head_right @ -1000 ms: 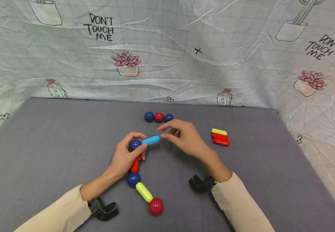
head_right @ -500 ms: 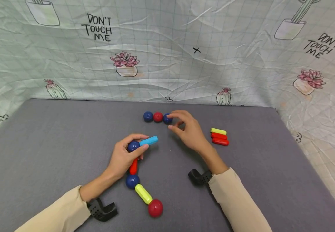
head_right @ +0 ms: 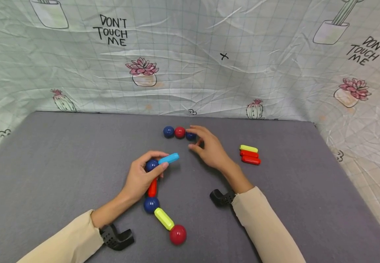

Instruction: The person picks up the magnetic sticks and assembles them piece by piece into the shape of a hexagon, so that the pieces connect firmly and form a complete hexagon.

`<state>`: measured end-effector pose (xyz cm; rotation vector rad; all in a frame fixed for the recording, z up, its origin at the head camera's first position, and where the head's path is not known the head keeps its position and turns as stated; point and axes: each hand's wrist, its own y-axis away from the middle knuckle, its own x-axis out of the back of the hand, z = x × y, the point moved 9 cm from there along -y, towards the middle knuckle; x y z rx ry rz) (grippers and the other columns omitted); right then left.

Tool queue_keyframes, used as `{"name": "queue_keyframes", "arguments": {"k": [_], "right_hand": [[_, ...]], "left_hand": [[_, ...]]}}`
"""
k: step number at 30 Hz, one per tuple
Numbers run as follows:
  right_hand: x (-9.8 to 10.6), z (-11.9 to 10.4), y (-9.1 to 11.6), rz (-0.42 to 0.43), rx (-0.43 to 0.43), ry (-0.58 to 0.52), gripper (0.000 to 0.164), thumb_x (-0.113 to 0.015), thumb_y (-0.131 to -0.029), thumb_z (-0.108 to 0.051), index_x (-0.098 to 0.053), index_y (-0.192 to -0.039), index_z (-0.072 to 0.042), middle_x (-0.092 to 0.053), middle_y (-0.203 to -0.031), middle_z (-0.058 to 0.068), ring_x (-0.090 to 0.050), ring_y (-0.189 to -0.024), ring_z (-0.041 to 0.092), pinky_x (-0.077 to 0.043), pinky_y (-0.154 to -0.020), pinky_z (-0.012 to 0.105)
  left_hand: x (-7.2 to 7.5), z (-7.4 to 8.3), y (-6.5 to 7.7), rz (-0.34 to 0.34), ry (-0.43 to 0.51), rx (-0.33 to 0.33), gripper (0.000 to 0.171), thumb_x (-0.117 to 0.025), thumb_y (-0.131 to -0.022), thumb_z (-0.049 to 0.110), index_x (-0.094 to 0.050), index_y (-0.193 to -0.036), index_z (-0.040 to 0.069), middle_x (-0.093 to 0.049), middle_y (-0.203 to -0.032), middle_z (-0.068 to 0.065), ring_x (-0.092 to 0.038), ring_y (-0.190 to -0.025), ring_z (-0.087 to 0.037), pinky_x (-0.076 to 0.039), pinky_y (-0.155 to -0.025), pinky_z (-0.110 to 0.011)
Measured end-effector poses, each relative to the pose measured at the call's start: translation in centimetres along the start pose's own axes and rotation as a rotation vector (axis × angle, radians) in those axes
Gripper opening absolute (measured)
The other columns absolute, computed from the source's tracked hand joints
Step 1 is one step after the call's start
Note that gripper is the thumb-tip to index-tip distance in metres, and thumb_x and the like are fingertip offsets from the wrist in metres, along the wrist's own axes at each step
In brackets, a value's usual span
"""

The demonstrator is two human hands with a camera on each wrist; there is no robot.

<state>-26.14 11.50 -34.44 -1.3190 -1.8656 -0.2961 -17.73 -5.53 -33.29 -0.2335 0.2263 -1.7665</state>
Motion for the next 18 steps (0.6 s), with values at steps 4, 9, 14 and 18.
{"name": "queue_keyframes", "arguments": {"k": [4, 9, 14, 18], "right_hand": [[-0.02, -0.21, 0.0, -0.007, 0.0, 0.012, 0.043, -0.069, -0.089, -0.011, -0.057, -0.131, -0.01, -0.047, -0.136, 0.009, -0.057, -0.082, 0.019, -0.044, -0.066, 0.034], [-0.12, -0.21, 0.26, -0.02, -0.016, 0.038, 0.037, -0.07, -0.088, -0.011, -0.063, -0.125, -0.011, -0.053, -0.123, 0.009, -0.053, -0.08, 0.018, -0.043, -0.066, 0.034], [-0.13, -0.33, 0.64, -0.025, -0.03, 0.037, 0.036, -0.072, -0.087, -0.011, -0.064, -0.122, -0.013, -0.056, -0.117, 0.007, -0.054, -0.079, 0.017, -0.043, -0.066, 0.034], [-0.12, -0.23, 0.92, -0.032, -0.051, 0.033, 0.036, -0.072, -0.087, -0.013, -0.064, -0.122, -0.013, -0.059, -0.113, 0.006, -0.056, -0.078, 0.016, -0.043, -0.065, 0.034]], "left_hand": [[-0.03, 0.01, -0.01, -0.002, -0.002, 0.0, 0.02, -0.063, -0.09, -0.002, -0.062, -0.11, -0.006, -0.061, -0.089, -0.016, -0.053, -0.066, -0.041, -0.05, -0.059, -0.035], [-0.07, -0.06, 0.02, -0.006, -0.003, -0.004, 0.02, -0.063, -0.09, -0.002, -0.062, -0.11, -0.006, -0.061, -0.089, -0.016, -0.053, -0.066, -0.042, -0.05, -0.059, -0.034], [-0.05, -0.09, 0.01, -0.006, 0.003, -0.01, 0.02, -0.063, -0.09, -0.002, -0.062, -0.11, -0.006, -0.06, -0.087, -0.016, -0.052, -0.065, -0.042, -0.049, -0.059, -0.035], [-0.07, -0.1, 0.01, -0.01, 0.005, -0.005, 0.02, -0.063, -0.09, -0.002, -0.062, -0.11, -0.006, -0.06, -0.086, -0.015, -0.052, -0.065, -0.042, -0.048, -0.058, -0.034]]}}
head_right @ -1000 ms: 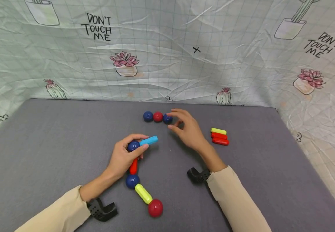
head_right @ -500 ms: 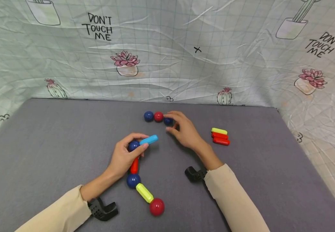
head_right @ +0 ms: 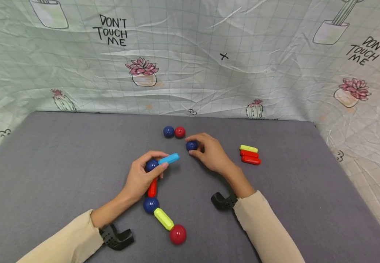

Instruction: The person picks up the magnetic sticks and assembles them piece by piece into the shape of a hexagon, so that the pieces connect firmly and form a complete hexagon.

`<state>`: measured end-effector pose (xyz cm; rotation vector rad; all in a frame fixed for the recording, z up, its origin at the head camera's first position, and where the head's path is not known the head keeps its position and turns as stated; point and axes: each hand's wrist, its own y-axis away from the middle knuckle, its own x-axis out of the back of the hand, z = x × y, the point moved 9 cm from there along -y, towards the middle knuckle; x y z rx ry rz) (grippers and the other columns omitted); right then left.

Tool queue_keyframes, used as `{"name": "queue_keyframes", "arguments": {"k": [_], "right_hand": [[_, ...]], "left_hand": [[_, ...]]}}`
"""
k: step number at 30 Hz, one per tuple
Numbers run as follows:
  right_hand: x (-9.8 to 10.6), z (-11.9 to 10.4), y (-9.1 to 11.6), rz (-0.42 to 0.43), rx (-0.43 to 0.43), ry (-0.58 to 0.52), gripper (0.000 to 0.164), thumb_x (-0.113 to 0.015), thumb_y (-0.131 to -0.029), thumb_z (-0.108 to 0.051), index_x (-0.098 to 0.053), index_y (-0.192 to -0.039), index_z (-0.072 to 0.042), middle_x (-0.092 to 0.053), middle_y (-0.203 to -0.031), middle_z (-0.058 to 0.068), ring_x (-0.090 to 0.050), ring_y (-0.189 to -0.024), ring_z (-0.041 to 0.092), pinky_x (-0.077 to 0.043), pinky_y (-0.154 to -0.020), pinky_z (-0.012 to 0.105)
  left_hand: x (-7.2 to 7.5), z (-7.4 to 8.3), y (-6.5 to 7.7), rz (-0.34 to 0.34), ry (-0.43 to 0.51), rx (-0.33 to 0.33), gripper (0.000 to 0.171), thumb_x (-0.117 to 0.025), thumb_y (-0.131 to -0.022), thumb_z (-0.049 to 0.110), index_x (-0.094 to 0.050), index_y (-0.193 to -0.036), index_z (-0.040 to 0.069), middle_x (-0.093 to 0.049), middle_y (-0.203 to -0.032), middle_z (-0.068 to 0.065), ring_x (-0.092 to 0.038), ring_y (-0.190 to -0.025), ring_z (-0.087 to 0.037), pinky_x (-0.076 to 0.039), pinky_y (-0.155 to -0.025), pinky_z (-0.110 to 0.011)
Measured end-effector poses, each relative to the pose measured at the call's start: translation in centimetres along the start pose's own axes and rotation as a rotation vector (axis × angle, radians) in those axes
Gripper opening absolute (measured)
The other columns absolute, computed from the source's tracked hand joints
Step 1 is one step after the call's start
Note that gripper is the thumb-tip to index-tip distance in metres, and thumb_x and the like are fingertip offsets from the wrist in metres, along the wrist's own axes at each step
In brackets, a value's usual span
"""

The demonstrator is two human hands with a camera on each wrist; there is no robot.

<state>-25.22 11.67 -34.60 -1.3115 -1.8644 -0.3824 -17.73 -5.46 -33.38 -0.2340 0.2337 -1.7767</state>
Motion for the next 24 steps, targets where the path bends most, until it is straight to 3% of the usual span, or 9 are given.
{"name": "queue_keyframes", "arguments": {"k": [11, 17, 24], "right_hand": [[1.8, -0.6, 0.4, 0.022, 0.02, -0.098, 0.035, -0.073, -0.087, -0.019, -0.065, -0.121, -0.015, -0.06, -0.105, -0.003, -0.056, -0.078, 0.015, -0.048, -0.062, 0.034], [2.8, -1.4, 0.8, -0.017, 0.042, -0.165, 0.036, -0.073, -0.087, -0.019, -0.064, -0.122, -0.016, -0.059, -0.114, -0.004, -0.056, -0.085, 0.017, -0.049, -0.067, 0.034], [3.1, -2.6, 1.1, -0.085, 0.091, -0.229, 0.038, -0.075, -0.084, -0.012, -0.064, -0.12, -0.015, -0.06, -0.111, -0.001, -0.058, -0.089, 0.017, -0.05, -0.07, 0.034]], "left_hand": [[-0.1, 0.0, -0.1, -0.006, 0.01, 0.013, 0.019, -0.062, -0.09, -0.003, -0.062, -0.109, -0.006, -0.058, -0.085, -0.016, -0.051, -0.064, -0.042, -0.047, -0.058, -0.032], [-0.1, 0.1, 0.0, -0.001, 0.007, 0.012, 0.019, -0.063, -0.09, -0.003, -0.061, -0.109, -0.007, -0.059, -0.085, -0.017, -0.051, -0.063, -0.042, -0.048, -0.058, -0.033], [0.0, 0.1, 0.0, 0.006, -0.002, 0.016, 0.019, -0.063, -0.09, -0.002, -0.062, -0.109, -0.006, -0.06, -0.086, -0.016, -0.052, -0.063, -0.039, -0.048, -0.059, -0.03]]}}
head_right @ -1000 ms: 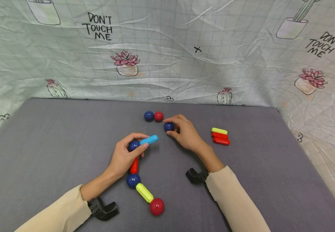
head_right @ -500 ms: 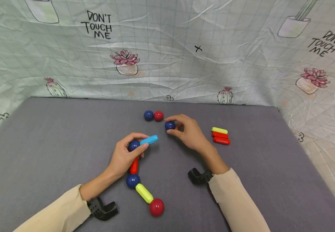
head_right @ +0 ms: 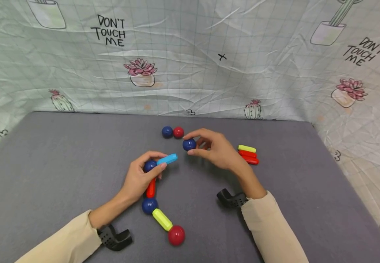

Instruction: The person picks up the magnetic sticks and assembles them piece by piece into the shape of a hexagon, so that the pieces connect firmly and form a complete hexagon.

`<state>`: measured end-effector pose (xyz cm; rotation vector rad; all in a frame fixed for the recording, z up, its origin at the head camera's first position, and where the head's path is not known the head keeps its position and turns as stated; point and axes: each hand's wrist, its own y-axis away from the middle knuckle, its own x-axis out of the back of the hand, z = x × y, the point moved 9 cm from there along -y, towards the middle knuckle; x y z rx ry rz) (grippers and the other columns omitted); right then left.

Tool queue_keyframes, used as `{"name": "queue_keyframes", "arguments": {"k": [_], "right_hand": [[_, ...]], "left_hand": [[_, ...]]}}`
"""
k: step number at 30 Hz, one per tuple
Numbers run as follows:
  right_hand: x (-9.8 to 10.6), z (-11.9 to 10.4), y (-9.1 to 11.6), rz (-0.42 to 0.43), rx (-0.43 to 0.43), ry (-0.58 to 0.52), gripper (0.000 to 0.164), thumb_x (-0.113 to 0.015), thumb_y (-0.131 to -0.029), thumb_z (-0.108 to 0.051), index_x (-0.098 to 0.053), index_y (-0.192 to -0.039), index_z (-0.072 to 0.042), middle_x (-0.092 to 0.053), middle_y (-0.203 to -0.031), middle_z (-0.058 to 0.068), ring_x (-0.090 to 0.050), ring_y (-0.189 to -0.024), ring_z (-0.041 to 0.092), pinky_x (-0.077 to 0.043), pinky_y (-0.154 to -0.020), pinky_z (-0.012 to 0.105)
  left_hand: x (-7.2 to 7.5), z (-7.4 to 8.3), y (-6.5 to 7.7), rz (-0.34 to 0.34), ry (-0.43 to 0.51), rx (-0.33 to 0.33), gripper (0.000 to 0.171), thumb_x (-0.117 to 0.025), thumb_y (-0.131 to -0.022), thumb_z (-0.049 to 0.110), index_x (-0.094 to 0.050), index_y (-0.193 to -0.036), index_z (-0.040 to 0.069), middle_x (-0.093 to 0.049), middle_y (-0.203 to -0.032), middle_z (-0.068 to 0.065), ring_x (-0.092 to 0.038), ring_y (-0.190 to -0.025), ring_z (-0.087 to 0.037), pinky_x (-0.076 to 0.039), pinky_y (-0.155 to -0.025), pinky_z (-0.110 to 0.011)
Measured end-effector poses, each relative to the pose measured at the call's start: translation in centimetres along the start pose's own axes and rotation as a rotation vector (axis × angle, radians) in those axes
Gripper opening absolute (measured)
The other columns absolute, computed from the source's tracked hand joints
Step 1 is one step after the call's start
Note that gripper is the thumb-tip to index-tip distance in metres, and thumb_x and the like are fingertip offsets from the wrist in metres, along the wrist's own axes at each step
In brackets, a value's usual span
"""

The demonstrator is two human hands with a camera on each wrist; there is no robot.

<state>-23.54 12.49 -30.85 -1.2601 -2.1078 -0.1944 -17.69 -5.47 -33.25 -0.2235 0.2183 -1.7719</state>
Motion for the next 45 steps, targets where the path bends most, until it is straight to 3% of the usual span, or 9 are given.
{"name": "queue_keyframes", "arguments": {"k": [11, 15, 22, 35, 40, 45], "right_hand": [[-1.1, -1.9, -0.1, -0.109, 0.093, -0.077, 0.036, -0.076, -0.082, -0.009, -0.066, -0.117, -0.012, -0.061, -0.113, -0.001, -0.062, -0.081, 0.017, -0.054, -0.071, 0.034], [-1.5, -2.1, 0.0, -0.124, 0.103, -0.034, 0.035, -0.075, -0.083, -0.008, -0.067, -0.117, -0.009, -0.059, -0.114, 0.0, -0.059, -0.082, 0.017, -0.054, -0.072, 0.032], [-2.1, -2.4, 0.0, -0.151, 0.122, 0.064, 0.037, -0.075, -0.084, -0.013, -0.068, -0.12, -0.018, -0.055, -0.118, -0.003, -0.051, -0.095, 0.016, -0.05, -0.068, 0.032], [-2.2, -3.0, 0.1, -0.16, 0.142, 0.081, 0.042, -0.076, -0.083, -0.011, -0.064, -0.123, -0.016, -0.057, -0.119, -0.004, -0.052, -0.089, 0.014, -0.05, -0.066, 0.03], [-2.5, -2.9, 0.0, -0.154, 0.15, 0.066, 0.041, -0.074, -0.084, -0.01, -0.064, -0.124, -0.013, -0.058, -0.12, -0.004, -0.053, -0.089, 0.017, -0.05, -0.067, 0.03], [-3.5, -2.6, -0.3, -0.174, 0.163, 0.063, 0.04, -0.072, -0.087, -0.011, -0.062, -0.125, -0.013, -0.058, -0.124, -0.004, -0.054, -0.09, 0.013, -0.05, -0.071, 0.03]], "left_hand": [[0.1, 0.0, 0.0, 0.001, 0.0, -0.001, 0.019, -0.063, -0.09, -0.002, -0.061, -0.109, -0.006, -0.059, -0.088, -0.017, -0.054, -0.062, -0.034, -0.049, -0.059, -0.031], [0.1, 0.0, -0.1, 0.0, 0.004, -0.003, 0.019, -0.063, -0.09, -0.002, -0.061, -0.109, -0.006, -0.059, -0.088, -0.018, -0.054, -0.062, -0.033, -0.049, -0.058, -0.029], [0.1, -0.1, 0.0, -0.001, 0.002, -0.008, 0.019, -0.063, -0.09, -0.002, -0.061, -0.108, -0.007, -0.059, -0.088, -0.019, -0.054, -0.062, -0.034, -0.049, -0.059, -0.03], [0.0, -0.1, 0.0, -0.005, -0.012, -0.01, 0.018, -0.063, -0.09, -0.002, -0.062, -0.108, -0.006, -0.06, -0.087, -0.017, -0.054, -0.062, -0.034, -0.049, -0.059, -0.028], [-0.1, 0.0, -0.1, -0.018, -0.007, 0.006, 0.019, -0.064, -0.089, -0.002, -0.06, -0.107, -0.007, -0.061, -0.084, -0.021, -0.054, -0.063, -0.04, -0.047, -0.058, -0.025], [-0.3, -0.4, -0.2, -0.046, 0.012, 0.035, 0.019, -0.063, -0.09, -0.003, -0.058, -0.108, -0.008, -0.063, -0.086, -0.025, -0.055, -0.062, -0.044, -0.048, -0.057, -0.028]]}}
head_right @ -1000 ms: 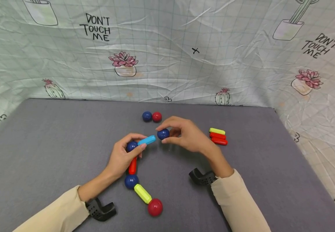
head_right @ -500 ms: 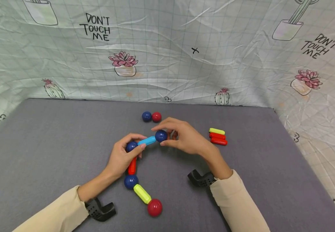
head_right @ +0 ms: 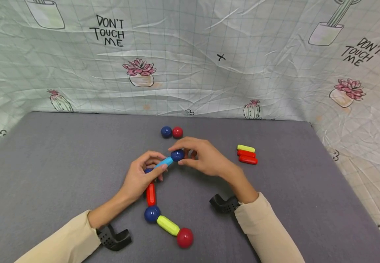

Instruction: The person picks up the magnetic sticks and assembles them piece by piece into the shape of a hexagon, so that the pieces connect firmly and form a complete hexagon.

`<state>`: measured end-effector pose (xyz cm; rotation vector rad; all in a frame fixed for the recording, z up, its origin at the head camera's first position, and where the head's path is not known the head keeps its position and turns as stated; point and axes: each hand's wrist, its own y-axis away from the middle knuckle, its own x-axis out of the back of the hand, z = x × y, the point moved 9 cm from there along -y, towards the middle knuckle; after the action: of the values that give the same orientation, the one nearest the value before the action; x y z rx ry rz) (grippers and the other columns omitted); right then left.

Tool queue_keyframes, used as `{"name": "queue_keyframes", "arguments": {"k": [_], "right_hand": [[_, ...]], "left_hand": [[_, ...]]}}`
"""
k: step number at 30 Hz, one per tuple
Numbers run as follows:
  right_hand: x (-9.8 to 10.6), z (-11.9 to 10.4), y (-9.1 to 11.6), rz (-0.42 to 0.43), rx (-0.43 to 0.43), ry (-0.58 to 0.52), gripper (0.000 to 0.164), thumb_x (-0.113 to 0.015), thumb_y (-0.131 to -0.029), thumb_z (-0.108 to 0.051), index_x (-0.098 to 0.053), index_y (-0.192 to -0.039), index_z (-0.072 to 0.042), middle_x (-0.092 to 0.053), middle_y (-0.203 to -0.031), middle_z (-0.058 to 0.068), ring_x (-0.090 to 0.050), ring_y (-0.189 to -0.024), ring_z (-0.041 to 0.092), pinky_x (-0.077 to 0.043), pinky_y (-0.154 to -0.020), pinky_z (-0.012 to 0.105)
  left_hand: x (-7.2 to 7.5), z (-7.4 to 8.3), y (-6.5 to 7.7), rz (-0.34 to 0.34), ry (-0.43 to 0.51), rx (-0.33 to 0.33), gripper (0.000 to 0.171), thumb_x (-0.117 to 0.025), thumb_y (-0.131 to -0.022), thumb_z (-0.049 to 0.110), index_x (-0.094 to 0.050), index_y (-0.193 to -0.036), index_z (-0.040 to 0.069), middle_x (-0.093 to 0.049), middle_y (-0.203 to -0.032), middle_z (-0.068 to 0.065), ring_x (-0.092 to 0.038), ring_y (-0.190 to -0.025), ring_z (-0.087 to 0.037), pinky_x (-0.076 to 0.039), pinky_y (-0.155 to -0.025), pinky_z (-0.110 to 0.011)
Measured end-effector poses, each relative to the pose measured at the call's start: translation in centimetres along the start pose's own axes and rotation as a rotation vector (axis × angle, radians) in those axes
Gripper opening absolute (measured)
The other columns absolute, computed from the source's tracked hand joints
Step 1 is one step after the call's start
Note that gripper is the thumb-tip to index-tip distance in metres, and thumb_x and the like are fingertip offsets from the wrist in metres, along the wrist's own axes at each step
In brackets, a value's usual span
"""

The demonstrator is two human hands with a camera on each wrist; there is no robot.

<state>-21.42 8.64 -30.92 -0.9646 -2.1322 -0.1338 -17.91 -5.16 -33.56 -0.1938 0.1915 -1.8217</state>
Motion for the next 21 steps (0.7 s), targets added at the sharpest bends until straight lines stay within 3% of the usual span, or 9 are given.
{"name": "queue_keyframes", "arguments": {"k": [4, 10, 15, 21], "right_hand": [[-0.6, -0.2, -0.3, -0.008, 0.018, -0.022, 0.039, -0.07, -0.088, -0.01, -0.062, -0.126, -0.015, -0.057, -0.127, -0.003, -0.054, -0.098, 0.013, -0.051, -0.075, 0.031], [-0.8, -0.4, -0.3, -0.003, 0.014, -0.047, 0.042, -0.067, -0.09, -0.009, -0.06, -0.13, -0.015, -0.055, -0.131, -0.003, -0.056, -0.095, 0.017, -0.051, -0.078, 0.033], [-0.4, -0.4, -0.1, 0.003, -0.009, -0.048, 0.043, -0.068, -0.089, -0.01, -0.059, -0.13, -0.017, -0.054, -0.132, -0.005, -0.056, -0.099, 0.013, -0.051, -0.08, 0.034], [1.6, 0.0, 1.5, 0.047, -0.025, 0.008, 0.042, -0.069, -0.089, -0.009, -0.06, -0.129, -0.015, -0.057, -0.128, -0.003, -0.059, -0.094, 0.013, -0.051, -0.08, 0.035]], "left_hand": [[0.0, -1.3, -0.2, -0.022, 0.033, 0.015, 0.023, -0.062, -0.091, -0.003, -0.057, -0.114, -0.006, -0.063, -0.088, -0.024, -0.056, -0.059, -0.042, -0.049, -0.056, -0.031], [0.2, -3.1, -0.4, -0.029, 0.056, 0.013, 0.031, -0.062, -0.093, 0.004, -0.056, -0.123, 0.003, -0.063, -0.089, -0.019, -0.061, -0.057, -0.033, -0.048, -0.053, -0.027], [0.2, -3.0, -0.3, -0.032, 0.059, -0.007, 0.035, -0.063, -0.093, 0.005, -0.056, -0.127, 0.006, -0.062, -0.089, -0.02, -0.061, -0.056, -0.033, -0.048, -0.053, -0.027], [0.0, -1.4, -0.1, -0.029, 0.048, -0.031, 0.038, -0.061, -0.091, -0.003, -0.055, -0.128, -0.001, -0.06, -0.088, -0.027, -0.059, -0.056, -0.041, -0.047, -0.051, -0.03]]}}
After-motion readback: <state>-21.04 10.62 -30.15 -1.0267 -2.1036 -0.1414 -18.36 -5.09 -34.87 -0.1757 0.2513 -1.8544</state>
